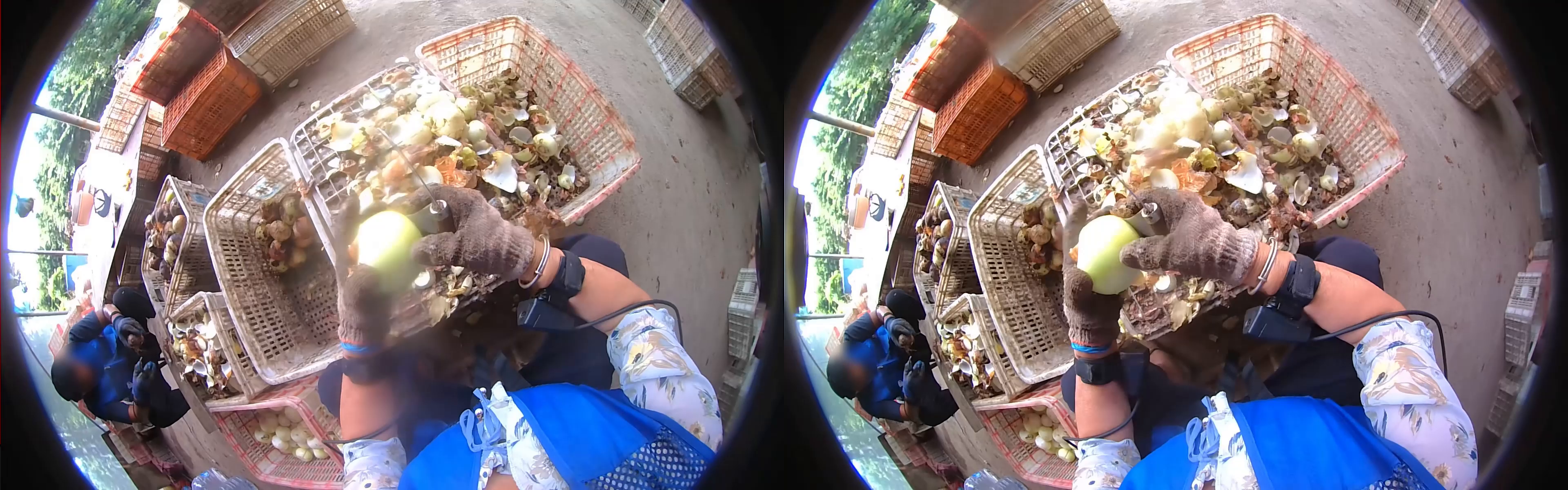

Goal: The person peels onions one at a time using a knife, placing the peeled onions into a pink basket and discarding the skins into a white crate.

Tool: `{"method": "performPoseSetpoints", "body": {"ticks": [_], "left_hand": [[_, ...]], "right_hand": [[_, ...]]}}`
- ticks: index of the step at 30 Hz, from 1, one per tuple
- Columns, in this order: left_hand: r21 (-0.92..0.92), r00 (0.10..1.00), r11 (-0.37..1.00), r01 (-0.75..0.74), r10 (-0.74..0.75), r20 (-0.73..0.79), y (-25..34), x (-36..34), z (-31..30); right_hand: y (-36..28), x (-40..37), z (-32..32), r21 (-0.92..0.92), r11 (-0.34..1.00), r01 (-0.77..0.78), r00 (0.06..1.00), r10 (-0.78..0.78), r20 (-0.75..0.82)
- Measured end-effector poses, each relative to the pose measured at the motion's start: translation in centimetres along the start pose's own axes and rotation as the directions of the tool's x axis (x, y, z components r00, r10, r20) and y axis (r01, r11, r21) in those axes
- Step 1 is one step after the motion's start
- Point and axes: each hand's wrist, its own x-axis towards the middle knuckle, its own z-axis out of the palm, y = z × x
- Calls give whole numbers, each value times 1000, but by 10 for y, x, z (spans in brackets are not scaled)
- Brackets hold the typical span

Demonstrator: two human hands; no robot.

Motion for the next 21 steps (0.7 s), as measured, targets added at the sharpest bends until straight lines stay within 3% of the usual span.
{"method": "performPoseSetpoints", "body": {"ticks": [1, 3, 5, 6, 7, 8, 9, 10, 11, 12, 13, 14, 15, 17, 18, 19, 20, 21], "left_hand": [[-119, 999, 992, 39, -34, 40, 13, -1, 16], [-14, 993, 993, 120, -120, -21, 17, -3, 14], [380, 992, 918, 112, -122, 4, 10, -2, -3], [145, 992, 982, 117, -121, 18, 4, -4, -5], [147, 993, 982, 116, -119, 15, 4, -6, -3], [147, 996, 986, 82, -77, -39, 5, -7, 0], [148, 995, 988, 48, -35, -91, 5, -8, 1], [147, 995, 988, 45, -31, -91, 4, -9, 0], [-10, 997, 998, 61, -61, -53, 1, -9, -3], [-165, 996, 983, 82, -84, -9, -1, -9, -7], [-314, 995, 944, 103, -95, 38, 3, -7, -6], [-200, 989, 970, 138, -144, -15, 10, -7, -5], [-206, 990, 970, 133, -140, -22, 14, -6, -1], [87, 999, 996, -34, 33, 15, 16, 0, 6], [84, 999, 996, -34, 33, 14, 10, 1, 1], [259, 997, 962, -83, 79, 26, 0, 3, -10], [427, 992, 895, -129, 119, 49, -3, 6, -15], [705, 978, 679, -205, 175, 117, -2, 6, -18]], "right_hand": [[2, 1, 3, 0, 1000, -1, 1000, 1, 1], [12, 3, 11, 171, 952, 255, 967, -250, -53], [17, 3, 5, 95, 952, 290, 957, -289, -23], [18, 3, 5, -136, 927, 349, 926, -364, -104], [18, 4, 4, -365, 853, 374, 876, -454, -163], [-9, 5, -2, -436, 811, 391, 857, -493, -148], [-8, 12, -11, -436, 810, 392, 857, -494, -147], [-5, 20, -22, -647, 673, 359, 805, -574, -151], [-5, 24, -30, -817, 498, 290, 747, -652, -132], [-8, 25, -35, -828, 547, 122, 851, -487, -196], [-9, 26, -38, -830, 542, 131, 848, -495, -190], [-8, 28, -41, -911, 394, 122, 784, -601, -155], [-7, 29, -42, -966, 241, 92, 718, -688, -103], [-21, 23, -38, -953, 264, 149, 701, -708, -86], [-26, 14, -30, -731, 672, 120, 878, -415, -237], [-27, 7, -20, -371, 928, -36, 972, -54, -230], [-25, 3, -11, 7, 995, -95, 987, 95, -127], [-31, 1, -8, 84, 932, -353, 936, 351, 41]]}}
